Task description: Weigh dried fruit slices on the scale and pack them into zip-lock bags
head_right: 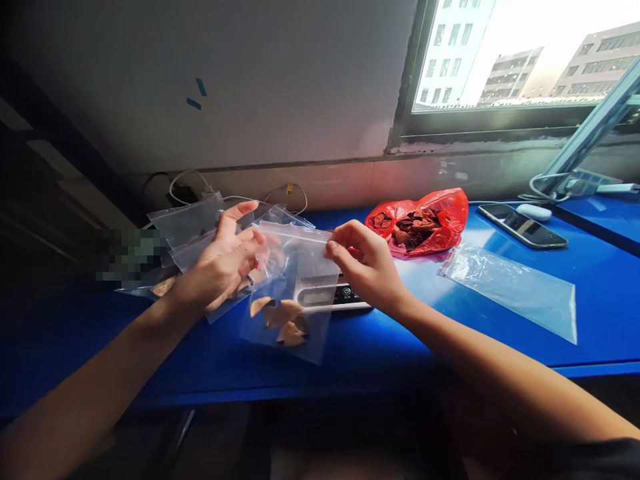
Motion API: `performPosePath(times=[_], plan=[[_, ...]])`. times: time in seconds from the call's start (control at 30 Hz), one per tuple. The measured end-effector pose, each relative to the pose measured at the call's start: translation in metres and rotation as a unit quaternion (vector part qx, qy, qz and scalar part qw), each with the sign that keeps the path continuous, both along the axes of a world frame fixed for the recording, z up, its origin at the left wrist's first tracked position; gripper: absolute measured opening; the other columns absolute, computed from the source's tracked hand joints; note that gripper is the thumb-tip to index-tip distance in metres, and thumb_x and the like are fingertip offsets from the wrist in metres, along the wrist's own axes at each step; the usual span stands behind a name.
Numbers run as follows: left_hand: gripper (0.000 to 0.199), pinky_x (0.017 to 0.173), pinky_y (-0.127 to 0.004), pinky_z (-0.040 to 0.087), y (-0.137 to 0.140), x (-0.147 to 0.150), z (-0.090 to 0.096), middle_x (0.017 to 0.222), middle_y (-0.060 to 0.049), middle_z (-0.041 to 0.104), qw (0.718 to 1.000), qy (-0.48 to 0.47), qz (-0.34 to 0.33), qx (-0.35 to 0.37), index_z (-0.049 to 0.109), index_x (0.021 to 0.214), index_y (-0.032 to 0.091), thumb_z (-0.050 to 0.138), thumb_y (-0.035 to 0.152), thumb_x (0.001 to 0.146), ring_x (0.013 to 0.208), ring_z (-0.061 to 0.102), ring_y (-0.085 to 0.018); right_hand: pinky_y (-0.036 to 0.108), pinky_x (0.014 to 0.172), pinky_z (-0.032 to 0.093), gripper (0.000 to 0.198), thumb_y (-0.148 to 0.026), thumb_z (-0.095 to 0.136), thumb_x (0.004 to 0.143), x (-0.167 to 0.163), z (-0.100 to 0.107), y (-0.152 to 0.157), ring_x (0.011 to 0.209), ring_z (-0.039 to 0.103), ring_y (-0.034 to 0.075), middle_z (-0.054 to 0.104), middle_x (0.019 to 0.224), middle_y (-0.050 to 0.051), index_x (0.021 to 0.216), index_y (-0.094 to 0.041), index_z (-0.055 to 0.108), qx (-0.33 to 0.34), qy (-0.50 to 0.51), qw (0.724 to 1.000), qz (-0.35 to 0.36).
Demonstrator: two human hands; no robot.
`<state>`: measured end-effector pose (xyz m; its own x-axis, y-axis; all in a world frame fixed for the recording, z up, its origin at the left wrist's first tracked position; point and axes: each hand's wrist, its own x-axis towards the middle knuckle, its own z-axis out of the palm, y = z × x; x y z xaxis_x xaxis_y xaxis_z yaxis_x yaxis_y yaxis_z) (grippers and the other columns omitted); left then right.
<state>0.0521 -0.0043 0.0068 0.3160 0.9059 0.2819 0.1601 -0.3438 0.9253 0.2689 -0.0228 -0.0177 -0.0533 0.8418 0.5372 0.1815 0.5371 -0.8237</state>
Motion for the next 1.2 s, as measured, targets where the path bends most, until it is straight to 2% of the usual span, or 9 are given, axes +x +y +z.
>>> performPosePath(times=[0.17, 0.3, 0.43, 0.63, 0.73, 0.87, 0.97, 1.1, 1.2], plan=[[0.036, 0.046, -0.02, 0.039, 0.002, 0.003, 0.0, 0.076, 0.001, 0.055, 0.999, -0.036, -0.006, -0.006, 0.046, 0.118, 0.017, 0.056, 0.018, 0.083, 0.055, 0.047, -0.008, 0.025, 0.057, 0.052, 0.011, -0.026, 0.056, 0.082, 0.0, -0.001, -0.001, 0.06, 0.062, 0.01, 0.061, 0.073, -0.001, 0.088, -0.02, 0.049, 0.008, 0.045, 0.999, -0.006], [0.045, 0.052, -0.02, 0.043, -0.001, 0.004, -0.001, 0.075, 0.003, 0.056, 0.999, -0.012, 0.004, 0.045, 0.04, 0.124, 0.021, 0.058, 0.018, 0.083, 0.065, 0.055, -0.011, 0.023, 0.053, 0.05, 0.015, -0.025, 0.055, 0.083, 0.002, -0.003, -0.003, 0.059, 0.061, 0.009, 0.057, 0.071, -0.003, 0.096, -0.021, 0.048, 0.0, 0.016, 1.0, -0.022], [0.042, 0.054, -0.022, 0.045, -0.006, 0.004, -0.001, 0.074, 0.004, 0.056, 0.994, 0.028, 0.012, 0.104, 0.037, 0.122, 0.023, 0.056, 0.018, 0.085, 0.063, 0.055, -0.011, 0.029, 0.065, 0.051, 0.015, -0.023, 0.054, 0.084, 0.01, -0.001, 0.001, 0.074, 0.061, 0.013, 0.059, 0.081, 0.001, 0.099, -0.021, 0.052, 0.049, -0.084, 0.994, -0.055], [0.034, 0.068, -0.027, 0.052, -0.018, 0.013, -0.02, 0.086, 0.001, 0.061, 0.93, 0.167, -0.006, 0.327, 0.043, 0.118, 0.025, 0.053, 0.01, 0.089, 0.074, 0.062, -0.012, 0.041, 0.083, 0.04, 0.015, -0.022, 0.056, 0.084, 0.002, 0.002, -0.012, 0.092, 0.052, 0.024, 0.065, 0.092, 0.009, 0.097, -0.018, 0.061, 0.196, -0.403, 0.889, -0.098], [0.035, 0.072, -0.028, 0.054, -0.022, 0.018, -0.027, 0.098, -0.003, 0.065, 0.895, 0.179, -0.046, 0.406, 0.044, 0.12, 0.025, 0.051, 0.008, 0.091, 0.079, 0.064, -0.013, 0.033, 0.072, 0.038, 0.009, -0.017, 0.052, 0.083, -0.006, 0.001, -0.02, 0.077, 0.049, 0.018, 0.062, 0.08, 0.006, 0.087, -0.017, 0.061, 0.188, -0.408, 0.892, -0.05], [0.032, 0.073, -0.028, 0.054, -0.026, 0.02, -0.026, 0.085, -0.001, 0.064, 0.906, 0.213, -0.039, 0.364, 0.047, 0.121, 0.022, 0.051, 0.01, 0.092, 0.075, 0.063, -0.013, 0.026, 0.064, 0.034, 0.008, -0.015, 0.052, 0.082, -0.006, -0.001, -0.02, 0.068, 0.048, 0.014, 0.06, 0.073, 0.003, 0.077, -0.017, 0.058, 0.145, -0.359, 0.922, 0.01], [0.015, 0.07, -0.026, 0.051, -0.026, 0.02, -0.022, 0.079, 0.0, 0.065, 0.916, 0.257, -0.023, 0.306, 0.058, 0.106, 0.019, 0.053, 0.017, 0.093, 0.071, 0.062, -0.013, 0.027, 0.063, 0.032, 0.012, -0.016, 0.05, 0.083, -0.005, -0.003, -0.018, 0.066, 0.046, 0.014, 0.059, 0.07, 0.004, 0.074, -0.016, 0.056, 0.147, -0.375, 0.915, -0.01], [0.019, 0.063, -0.027, 0.046, -0.022, 0.018, -0.022, 0.074, -0.002, 0.064, 0.879, 0.326, -0.023, 0.347, 0.061, 0.08, 0.017, 0.048, 0.021, 0.093, 0.066, 0.06, -0.015, 0.028, 0.061, 0.029, 0.011, -0.014, 0.049, 0.083, -0.008, -0.007, -0.019, 0.064, 0.044, 0.014, 0.056, 0.068, 0.004, 0.074, -0.016, 0.056, 0.155, -0.423, 0.891, -0.058], [0.018, 0.059, -0.027, 0.044, -0.016, 0.013, -0.021, 0.07, -0.003, 0.062, 0.838, 0.357, -0.078, 0.405, 0.06, 0.077, 0.016, 0.046, 0.017, 0.089, 0.063, 0.058, -0.015, 0.028, 0.062, 0.03, 0.008, -0.013, 0.052, 0.081, -0.009, -0.009, -0.021, 0.065, 0.046, 0.014, 0.059, 0.07, 0.003, 0.076, -0.017, 0.057, 0.149, -0.435, 0.888, -0.024]])
